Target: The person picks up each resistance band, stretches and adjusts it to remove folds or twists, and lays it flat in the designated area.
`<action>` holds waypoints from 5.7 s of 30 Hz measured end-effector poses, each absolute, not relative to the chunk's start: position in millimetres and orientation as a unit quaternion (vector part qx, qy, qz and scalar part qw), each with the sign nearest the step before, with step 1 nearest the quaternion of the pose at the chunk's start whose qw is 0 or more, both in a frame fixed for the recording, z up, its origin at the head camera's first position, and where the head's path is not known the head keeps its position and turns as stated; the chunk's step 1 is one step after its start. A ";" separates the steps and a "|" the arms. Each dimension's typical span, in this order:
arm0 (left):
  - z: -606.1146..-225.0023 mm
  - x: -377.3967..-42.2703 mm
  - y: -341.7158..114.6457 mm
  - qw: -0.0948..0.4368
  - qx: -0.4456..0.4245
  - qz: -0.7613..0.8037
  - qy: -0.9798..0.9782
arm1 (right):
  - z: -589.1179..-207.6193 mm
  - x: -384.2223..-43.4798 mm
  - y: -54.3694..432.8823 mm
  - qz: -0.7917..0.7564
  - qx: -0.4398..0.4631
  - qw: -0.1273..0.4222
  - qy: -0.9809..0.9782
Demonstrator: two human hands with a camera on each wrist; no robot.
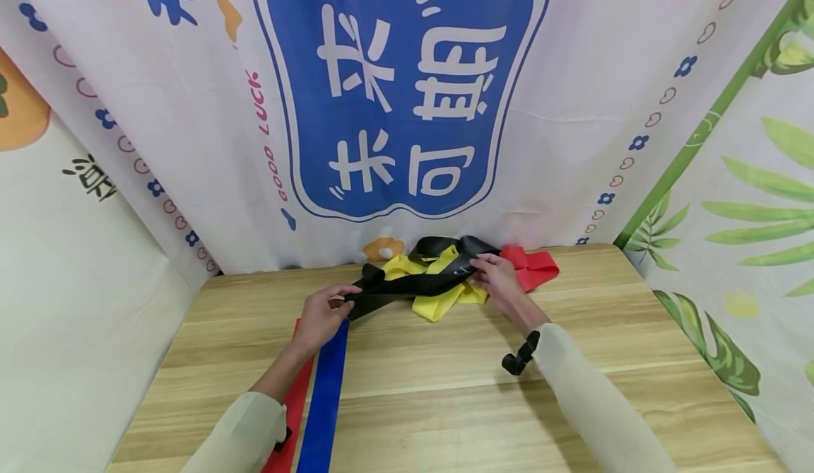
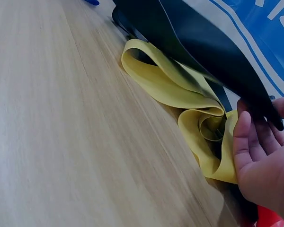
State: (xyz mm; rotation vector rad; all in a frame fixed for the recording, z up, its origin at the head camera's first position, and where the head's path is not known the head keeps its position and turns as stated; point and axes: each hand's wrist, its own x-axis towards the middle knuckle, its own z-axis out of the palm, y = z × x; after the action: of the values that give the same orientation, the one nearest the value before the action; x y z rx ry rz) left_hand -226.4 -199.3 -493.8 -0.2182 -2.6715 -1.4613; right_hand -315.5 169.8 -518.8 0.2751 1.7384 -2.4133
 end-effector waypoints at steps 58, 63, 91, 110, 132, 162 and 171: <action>-490.1 -222.3 -216.8 0.083 -0.079 -0.478 -0.871 | -524.7 -295.3 212.2 -0.639 -0.126 0.070 0.756; -489.2 -221.9 -216.9 0.082 -0.080 -0.474 -0.873 | -522.8 -292.8 212.6 -0.625 -0.115 0.055 0.770; -485.5 -204.3 -211.5 0.025 -0.074 -0.488 -0.869 | -515.4 -291.7 207.1 -0.603 -0.128 -0.005 0.787; -481.0 -177.2 -219.4 -0.023 -0.044 -0.562 -0.826 | -513.0 -288.6 206.5 -0.597 -0.172 0.037 0.783; -481.8 -154.1 -225.4 -0.042 -0.052 -0.473 -0.878 | -508.7 -285.1 189.1 -0.552 -0.175 -0.027 0.815; -488.2 -124.3 -229.2 -0.151 -0.156 -0.472 -0.854 | -497.9 -285.3 138.4 -0.635 -0.178 -0.013 0.752; -492.0 -114.8 -230.5 -0.171 -0.161 -0.472 -0.850 | -497.6 -284.1 127.4 -0.618 -0.203 -0.027 0.759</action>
State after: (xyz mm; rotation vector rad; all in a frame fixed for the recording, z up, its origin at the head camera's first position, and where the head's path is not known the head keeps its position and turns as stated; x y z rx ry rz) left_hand -114.8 -230.5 -492.0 -0.5708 -3.0070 -1.6686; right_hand -284.1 127.4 -497.6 -0.6497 2.4267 -1.9750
